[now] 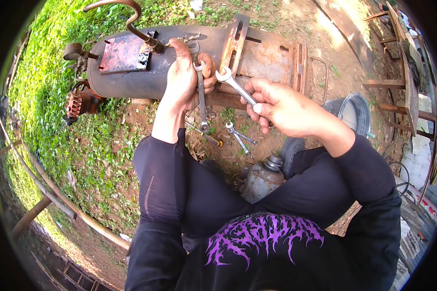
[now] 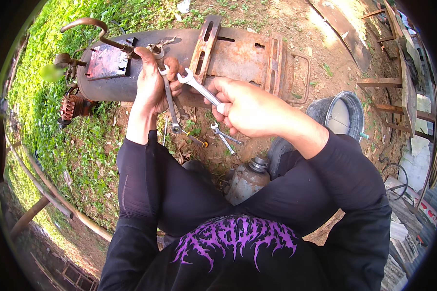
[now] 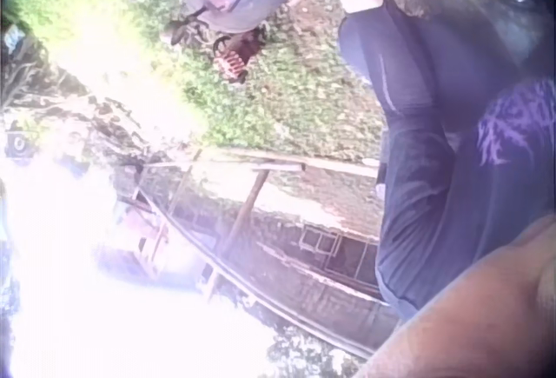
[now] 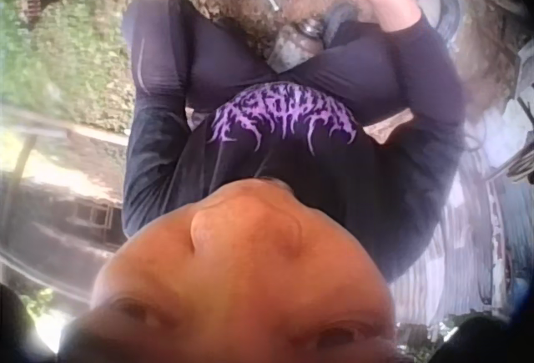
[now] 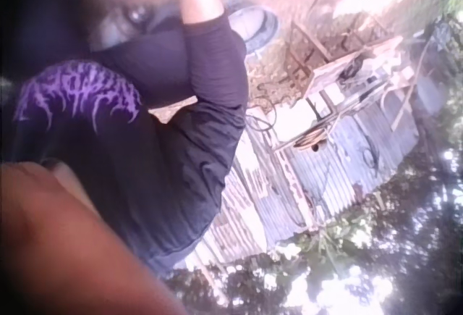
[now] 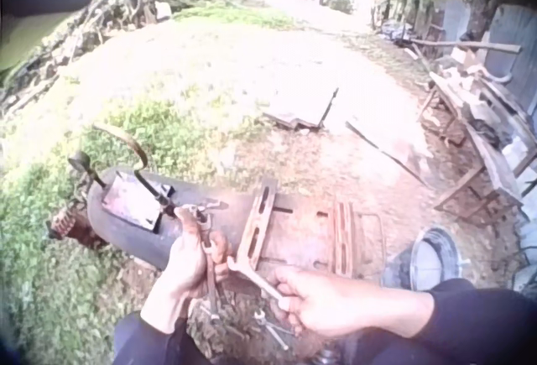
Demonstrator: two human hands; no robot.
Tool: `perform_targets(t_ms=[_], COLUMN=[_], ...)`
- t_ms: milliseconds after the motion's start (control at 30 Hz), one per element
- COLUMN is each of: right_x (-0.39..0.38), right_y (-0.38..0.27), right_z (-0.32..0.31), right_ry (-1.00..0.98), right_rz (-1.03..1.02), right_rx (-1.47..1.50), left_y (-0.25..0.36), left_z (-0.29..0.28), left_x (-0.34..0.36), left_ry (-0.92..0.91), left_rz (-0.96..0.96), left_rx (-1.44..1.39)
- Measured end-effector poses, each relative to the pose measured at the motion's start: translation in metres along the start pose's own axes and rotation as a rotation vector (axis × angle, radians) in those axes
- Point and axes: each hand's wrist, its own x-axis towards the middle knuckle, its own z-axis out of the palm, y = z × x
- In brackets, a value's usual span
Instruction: The person uses a wrench to tighten or loosen bolts on a metal plate attached to a rusted air tank while sitting on the ground.
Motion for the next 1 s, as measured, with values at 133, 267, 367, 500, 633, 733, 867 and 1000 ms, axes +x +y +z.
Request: perform_targets(t_ms=[133, 267, 367, 500, 633, 733, 867, 1000], right_x=[0.004, 0.015, 0.038, 0.062, 0.095, 0.071, 0.089, 0.088], right_y=[-0.01, -0.024, -0.001, 0.023, 0.032, 0.027, 0.034, 0.027], right_z=[-0.033, -0.085, -0.11, -0.119, -0.109, -0.11, -0.11, -0.122], right_ry=[0.241, 0.513, 0.72, 0.82, 0.945, 0.721, 0.799, 0.757], right_rz=[-0.137, -0.336, -0.462, -0.564, -0.706, -0.616, -0.579, -0.764], right_rx=[-0.612, -1.055, -1.21, -1.171, -1.146, -1.089, -1.276, -1.206], left_y=[0.002, 0.01, 0.009, 0.004, 0.006, 0.005, -0.006, -0.006], left_z=[-0.003, -0.001, -0.002, 0.002, 0.014, 0.024, 0.052, 0.018], left_x=[0.004, 0.011, 0.016, 0.022, 0.028, 0.032, 0.038, 0.038], left_ry=[0.067, 0.146, 0.09, 0.142, 0.177, 0.372, 0.507, 0.266], left_rz=[0.057, 0.007, -0.017, -0.006, -0.003, -0.012, 0.027, 0.068], left_rx=[0.036, -0.033, -0.186, -0.097, 0.047, 0.152, 0.259, 0.339])
